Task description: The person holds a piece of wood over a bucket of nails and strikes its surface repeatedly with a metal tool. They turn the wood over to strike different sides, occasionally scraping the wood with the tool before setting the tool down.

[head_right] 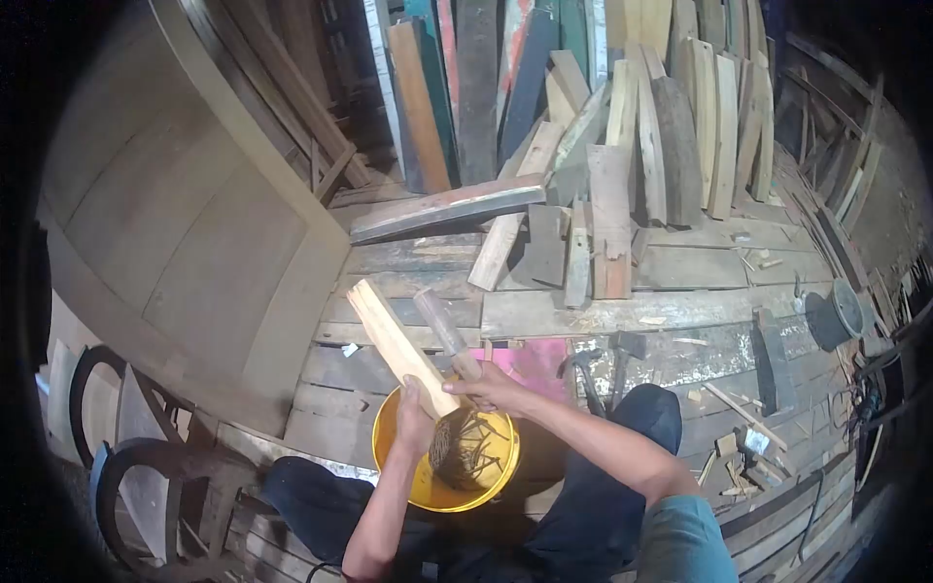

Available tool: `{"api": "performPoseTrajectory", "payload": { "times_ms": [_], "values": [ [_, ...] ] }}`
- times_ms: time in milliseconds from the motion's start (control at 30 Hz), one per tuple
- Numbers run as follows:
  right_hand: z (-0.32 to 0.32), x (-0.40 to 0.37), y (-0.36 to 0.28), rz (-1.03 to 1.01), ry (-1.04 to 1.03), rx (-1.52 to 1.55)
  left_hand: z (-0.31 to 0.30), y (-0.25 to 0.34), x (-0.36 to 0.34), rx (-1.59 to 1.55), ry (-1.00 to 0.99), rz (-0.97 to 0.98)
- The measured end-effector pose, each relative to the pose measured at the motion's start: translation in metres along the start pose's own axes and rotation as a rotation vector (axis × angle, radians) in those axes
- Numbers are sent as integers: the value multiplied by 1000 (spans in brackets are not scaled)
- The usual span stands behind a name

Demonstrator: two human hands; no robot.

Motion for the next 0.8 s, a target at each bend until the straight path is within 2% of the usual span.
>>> {"api": "performPoseTrajectory", "payload": {
  "times_ms": [67, 133, 267, 367, 400, 533, 633, 767, 800],
  "values": [
    [-4, 4, 7, -6, -9, -34, -6, -8, 0, 55, 18, -39],
    [-5, 3, 6, 12, -16, -59, 12, 9, -12, 146, 8, -62],
    [4, 1, 1, -6, -107, -129, -4, -8, -2, 156, 13, -41],
    [-1, -2, -4, -81, -63, -111, 7, 15, -2, 143, -27, 38],
    [2, -9, -22, -136, -31, -109, -1, 24, -4, 115, 106, 17],
    [-12, -10, -21, -65, -35, -186, -37, 46, 14, 6, 87, 127],
    [-12, -12, -33, -199, -110, -176, -48, 54, 7, -42, 214, 126],
    [-21, -19, -28, -70, -87, -208, -54, 65, 3, -31, 301, 90],
    [-17, -20, -31, -103, -101, -188, -55, 67, 1, -27, 322, 105]
  ]
}}
Point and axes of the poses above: each hand's wrist, its own x-axis towards the middle knuckle, its own z-axis out of the palm, y = z × x, the point moved 9 cm from there along x, towards the middle knuckle, and after that the axes turned 1 degree about -z, right-handed, at the moved point
